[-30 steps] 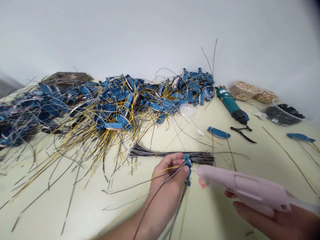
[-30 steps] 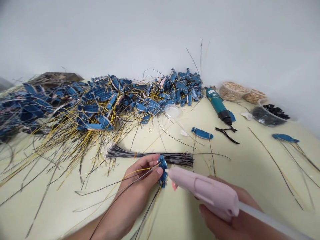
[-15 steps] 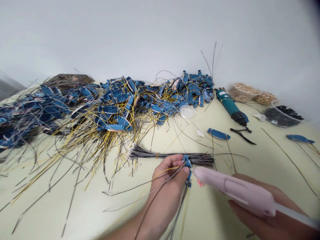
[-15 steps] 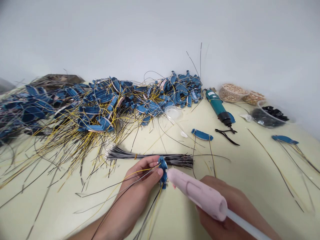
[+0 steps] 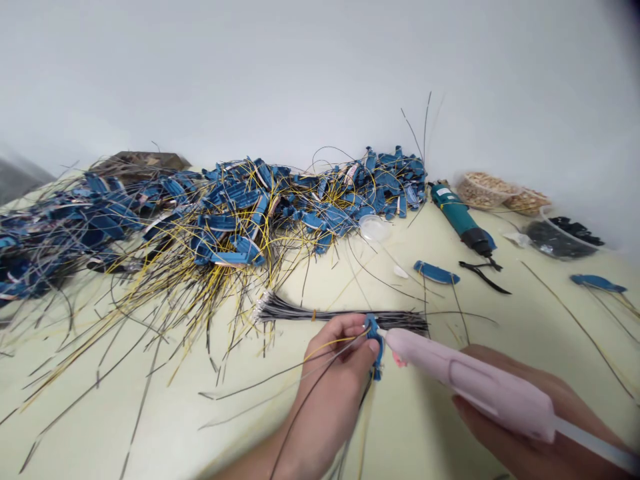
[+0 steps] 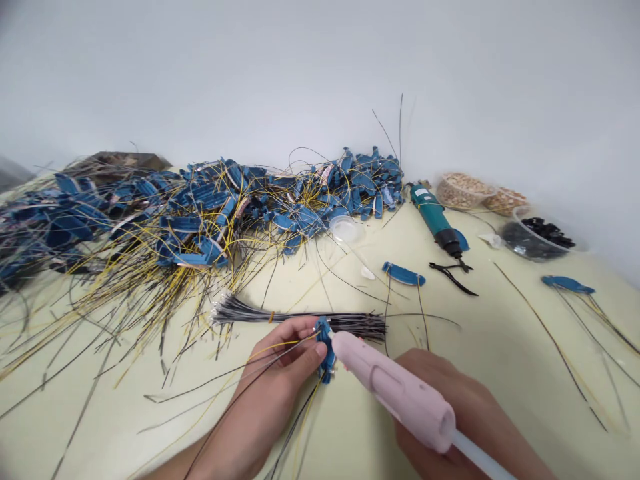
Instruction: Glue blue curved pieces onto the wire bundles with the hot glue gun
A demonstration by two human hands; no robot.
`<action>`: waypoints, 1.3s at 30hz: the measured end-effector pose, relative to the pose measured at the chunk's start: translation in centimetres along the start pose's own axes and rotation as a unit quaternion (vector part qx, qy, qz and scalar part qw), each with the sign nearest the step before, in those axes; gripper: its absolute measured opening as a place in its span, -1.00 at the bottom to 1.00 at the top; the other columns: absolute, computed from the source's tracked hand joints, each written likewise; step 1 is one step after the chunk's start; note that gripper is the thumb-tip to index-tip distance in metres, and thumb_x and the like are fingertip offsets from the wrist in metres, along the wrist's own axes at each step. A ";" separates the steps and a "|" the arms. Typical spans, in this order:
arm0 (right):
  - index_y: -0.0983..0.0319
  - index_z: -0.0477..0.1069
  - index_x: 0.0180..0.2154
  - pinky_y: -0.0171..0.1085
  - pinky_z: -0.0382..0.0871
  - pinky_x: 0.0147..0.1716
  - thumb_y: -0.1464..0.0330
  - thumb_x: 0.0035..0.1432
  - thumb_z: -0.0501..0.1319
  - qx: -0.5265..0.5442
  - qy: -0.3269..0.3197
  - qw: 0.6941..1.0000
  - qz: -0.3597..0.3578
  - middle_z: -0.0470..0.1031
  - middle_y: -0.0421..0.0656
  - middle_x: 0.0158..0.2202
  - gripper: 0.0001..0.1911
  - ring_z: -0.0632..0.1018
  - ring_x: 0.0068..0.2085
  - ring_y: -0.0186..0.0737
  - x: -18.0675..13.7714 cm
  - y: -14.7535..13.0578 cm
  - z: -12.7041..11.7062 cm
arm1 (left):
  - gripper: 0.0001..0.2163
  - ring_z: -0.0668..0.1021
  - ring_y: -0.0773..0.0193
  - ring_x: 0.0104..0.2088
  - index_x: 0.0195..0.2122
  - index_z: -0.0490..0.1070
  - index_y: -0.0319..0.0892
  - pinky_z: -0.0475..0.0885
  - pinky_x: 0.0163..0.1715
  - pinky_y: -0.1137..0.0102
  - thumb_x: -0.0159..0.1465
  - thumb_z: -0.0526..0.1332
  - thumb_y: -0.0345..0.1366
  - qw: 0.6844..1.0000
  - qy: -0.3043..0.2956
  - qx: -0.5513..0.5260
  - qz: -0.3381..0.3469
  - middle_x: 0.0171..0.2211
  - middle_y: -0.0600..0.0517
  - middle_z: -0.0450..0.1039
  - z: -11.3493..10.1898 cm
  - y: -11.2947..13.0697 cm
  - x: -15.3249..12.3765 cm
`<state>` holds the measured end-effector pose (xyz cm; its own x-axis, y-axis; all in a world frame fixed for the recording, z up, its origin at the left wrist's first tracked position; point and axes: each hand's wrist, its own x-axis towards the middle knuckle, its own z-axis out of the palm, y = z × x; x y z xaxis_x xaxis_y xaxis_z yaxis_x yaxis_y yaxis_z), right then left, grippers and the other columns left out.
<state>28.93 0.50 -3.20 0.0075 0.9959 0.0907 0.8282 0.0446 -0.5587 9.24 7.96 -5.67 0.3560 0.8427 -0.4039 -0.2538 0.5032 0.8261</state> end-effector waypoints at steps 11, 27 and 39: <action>0.15 0.37 -0.39 -0.38 0.44 -0.52 0.41 0.09 0.19 0.022 -0.094 0.995 0.011 0.49 -0.23 -0.43 -0.96 0.54 -0.46 -0.28 -0.6 1.0 0.1 | -0.88 0.54 0.25 -0.27 -0.21 0.49 -0.21 0.39 -0.20 0.40 0.21 0.28 -0.40 1.000 0.006 -0.030 0.005 -0.26 -0.04 0.58 -0.1 0.0 0.3; 0.10 0.23 -0.38 -0.41 0.40 -0.56 0.42 0.19 0.12 -0.055 -0.050 0.993 -0.095 0.38 -0.29 -0.52 -0.88 0.51 -0.50 -0.32 0.3 -0.2 0.2 | -0.87 0.59 0.20 -0.30 -0.23 0.43 -0.23 0.45 -0.22 0.34 0.18 0.28 -0.44 0.998 0.006 -0.059 0.008 -0.35 -0.07 0.59 0.0 -0.4 0.4; 0.10 0.26 -0.41 -0.29 0.35 -0.61 0.40 0.07 0.14 -0.089 -0.026 0.991 -0.095 0.36 -0.20 -0.51 -0.93 0.50 -0.44 -0.18 0.3 0.2 0.8 | -0.70 0.56 0.14 -0.18 -0.10 0.31 -0.20 0.42 -0.07 0.22 0.16 0.33 -0.42 0.996 0.042 -0.073 -0.018 -0.22 -0.12 0.52 0.0 -0.9 0.7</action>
<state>28.66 0.88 -3.91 -0.1830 0.9737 0.1360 0.8975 0.2219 -0.3812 9.70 8.04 -6.71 0.2920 0.8339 -0.4683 -0.3719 0.5501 0.7477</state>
